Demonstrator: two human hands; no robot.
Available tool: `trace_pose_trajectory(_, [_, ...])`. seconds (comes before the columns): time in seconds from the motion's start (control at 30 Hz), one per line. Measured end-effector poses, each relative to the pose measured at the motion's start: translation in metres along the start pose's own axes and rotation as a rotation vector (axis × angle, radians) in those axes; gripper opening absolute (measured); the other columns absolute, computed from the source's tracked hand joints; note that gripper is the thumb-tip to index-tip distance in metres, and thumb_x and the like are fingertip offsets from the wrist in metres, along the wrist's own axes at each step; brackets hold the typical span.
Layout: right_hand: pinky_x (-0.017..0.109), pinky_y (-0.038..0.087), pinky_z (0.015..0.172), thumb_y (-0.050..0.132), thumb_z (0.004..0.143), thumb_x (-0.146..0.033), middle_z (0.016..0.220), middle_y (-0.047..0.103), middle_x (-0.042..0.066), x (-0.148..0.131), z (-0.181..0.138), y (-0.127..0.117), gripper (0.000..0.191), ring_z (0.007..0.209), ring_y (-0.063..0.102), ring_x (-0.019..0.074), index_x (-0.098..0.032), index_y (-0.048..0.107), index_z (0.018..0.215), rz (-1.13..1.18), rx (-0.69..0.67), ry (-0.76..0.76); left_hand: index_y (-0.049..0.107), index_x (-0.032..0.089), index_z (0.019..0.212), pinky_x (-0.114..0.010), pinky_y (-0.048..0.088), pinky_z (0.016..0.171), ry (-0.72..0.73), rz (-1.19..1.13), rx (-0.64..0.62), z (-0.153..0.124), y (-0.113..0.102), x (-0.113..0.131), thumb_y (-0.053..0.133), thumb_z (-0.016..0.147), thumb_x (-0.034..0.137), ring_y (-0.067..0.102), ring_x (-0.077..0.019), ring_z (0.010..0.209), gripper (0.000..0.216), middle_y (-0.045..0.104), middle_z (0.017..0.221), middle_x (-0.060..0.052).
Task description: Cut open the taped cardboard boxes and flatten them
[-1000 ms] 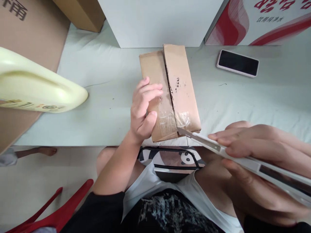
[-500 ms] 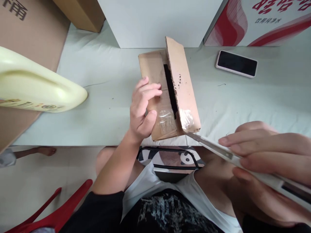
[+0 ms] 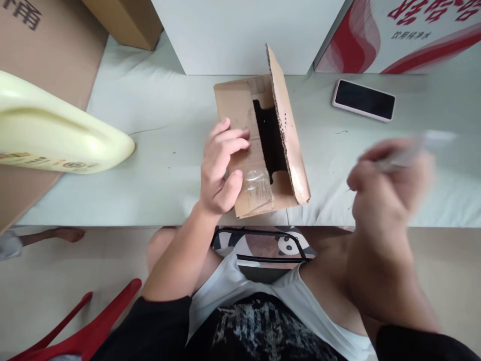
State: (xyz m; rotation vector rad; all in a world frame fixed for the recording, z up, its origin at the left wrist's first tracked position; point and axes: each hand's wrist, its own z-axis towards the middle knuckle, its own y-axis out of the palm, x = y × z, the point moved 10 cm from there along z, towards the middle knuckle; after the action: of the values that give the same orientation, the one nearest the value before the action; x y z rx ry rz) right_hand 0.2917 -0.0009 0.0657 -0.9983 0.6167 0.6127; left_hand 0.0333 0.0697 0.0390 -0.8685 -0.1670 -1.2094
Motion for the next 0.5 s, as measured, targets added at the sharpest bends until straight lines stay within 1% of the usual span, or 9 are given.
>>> trace_pose_trajectory(0.03, [0.033, 0.042, 0.056, 0.052, 0.095, -0.026, 0.085, 0.057, 0.003, 0.018, 0.004, 0.015, 0.022, 0.066, 0.052, 0.0175, -0.027, 0.06, 0.115, -0.145, -0.05, 0.083, 0.057, 0.031, 0.123, -0.067, 0.034, 0.128, -0.011, 0.009, 0.004, 0.0, -0.001, -0.002, 0.029, 0.102, 0.067, 0.058, -0.035, 0.139, 0.05, 0.07, 0.13, -0.008])
trace_pose_trajectory(0.07, [0.034, 0.045, 0.059, 0.053, 0.091, -0.024, 0.088, 0.061, 0.005, 0.034, 0.006, 0.031, 0.028, 0.069, 0.055, 0.0196, -0.024, 0.061, 0.118, -0.28, -0.142, 0.141, 0.057, 0.031, 0.122, -0.068, 0.034, 0.127, -0.019, 0.013, 0.006, -0.001, -0.001, -0.003, 0.029, 0.101, 0.069, 0.058, -0.0353, 0.139, 0.052, 0.07, 0.13, -0.008])
trace_pose_trajectory(0.13, [0.041, 0.052, 0.065, 0.051, 0.087, -0.021, 0.101, 0.067, 0.013, 0.063, 0.002, 0.058, 0.044, 0.077, 0.062, 0.0254, -0.019, 0.062, 0.129, -0.482, -0.326, 0.208, 0.057, 0.031, 0.125, -0.07, 0.033, 0.129, -0.019, 0.006, -0.018, -0.001, 0.0, -0.005, 0.029, 0.102, 0.069, 0.055, -0.0357, 0.143, 0.052, 0.069, 0.132, -0.007])
trace_pose_trajectory(0.17, [0.046, 0.055, 0.069, 0.049, 0.086, -0.02, 0.108, 0.068, 0.017, 0.073, -0.002, 0.067, 0.05, 0.083, 0.065, 0.0291, -0.017, 0.061, 0.135, -0.539, -0.383, 0.215, 0.056, 0.032, 0.128, -0.07, 0.031, 0.13, -0.007, -0.006, -0.043, -0.002, 0.002, -0.006, 0.03, 0.102, 0.067, 0.053, -0.0353, 0.145, 0.051, 0.067, 0.134, -0.006])
trace_pose_trajectory(0.23, [0.058, 0.058, 0.081, 0.048, 0.087, -0.019, 0.119, 0.067, 0.023, 0.084, -0.006, 0.074, 0.054, 0.101, 0.066, 0.038, -0.016, 0.061, 0.139, -0.611, -0.395, 0.209, 0.052, 0.033, 0.136, -0.068, 0.025, 0.135, 0.019, -0.037, -0.101, -0.003, 0.007, -0.007, 0.03, 0.105, 0.063, 0.045, -0.0331, 0.152, 0.048, 0.062, 0.142, -0.004])
trace_pose_trajectory(0.3, [0.071, 0.052, 0.097, 0.049, 0.089, -0.022, 0.132, 0.063, 0.024, 0.083, -0.008, 0.078, 0.053, 0.126, 0.058, 0.0463, -0.017, 0.062, 0.14, -0.624, -0.36, 0.168, 0.047, 0.032, 0.143, -0.064, 0.019, 0.139, 0.027, -0.062, -0.128, -0.005, 0.009, -0.012, 0.027, 0.107, 0.059, 0.034, -0.0314, 0.16, 0.05, 0.054, 0.152, -0.001])
trace_pose_trajectory(0.33, [0.074, 0.048, 0.103, 0.051, 0.09, -0.025, 0.137, 0.061, 0.023, 0.08, -0.008, 0.081, 0.051, 0.135, 0.052, 0.0483, -0.018, 0.064, 0.138, -0.603, -0.348, 0.137, 0.045, 0.032, 0.147, -0.062, 0.018, 0.14, 0.029, -0.071, -0.121, -0.005, 0.008, -0.015, 0.026, 0.107, 0.059, 0.029, -0.0316, 0.162, 0.052, 0.05, 0.157, -0.001])
trace_pose_trajectory(0.4, [0.073, 0.042, 0.113, 0.052, 0.091, -0.031, 0.14, 0.06, 0.022, 0.071, -0.008, 0.089, 0.046, 0.144, 0.046, 0.0477, -0.018, 0.067, 0.133, -0.5, -0.356, 0.074, 0.044, 0.032, 0.151, -0.059, 0.022, 0.139, 0.025, -0.069, -0.087, -0.005, 0.002, -0.022, 0.025, 0.107, 0.06, 0.024, -0.0324, 0.165, 0.055, 0.044, 0.164, 0.0])
trace_pose_trajectory(0.5, [0.064, 0.043, 0.118, 0.053, 0.094, -0.038, 0.132, 0.065, 0.02, 0.057, -0.006, 0.096, 0.039, 0.139, 0.053, 0.0415, -0.018, 0.073, 0.12, -0.293, -0.381, 0.02, 0.05, 0.034, 0.148, -0.057, 0.034, 0.135, -0.003, 0.06, -0.038, -0.005, -0.012, -0.036, 0.023, 0.107, 0.059, 0.032, -0.0319, 0.162, 0.055, 0.047, 0.164, -0.001])
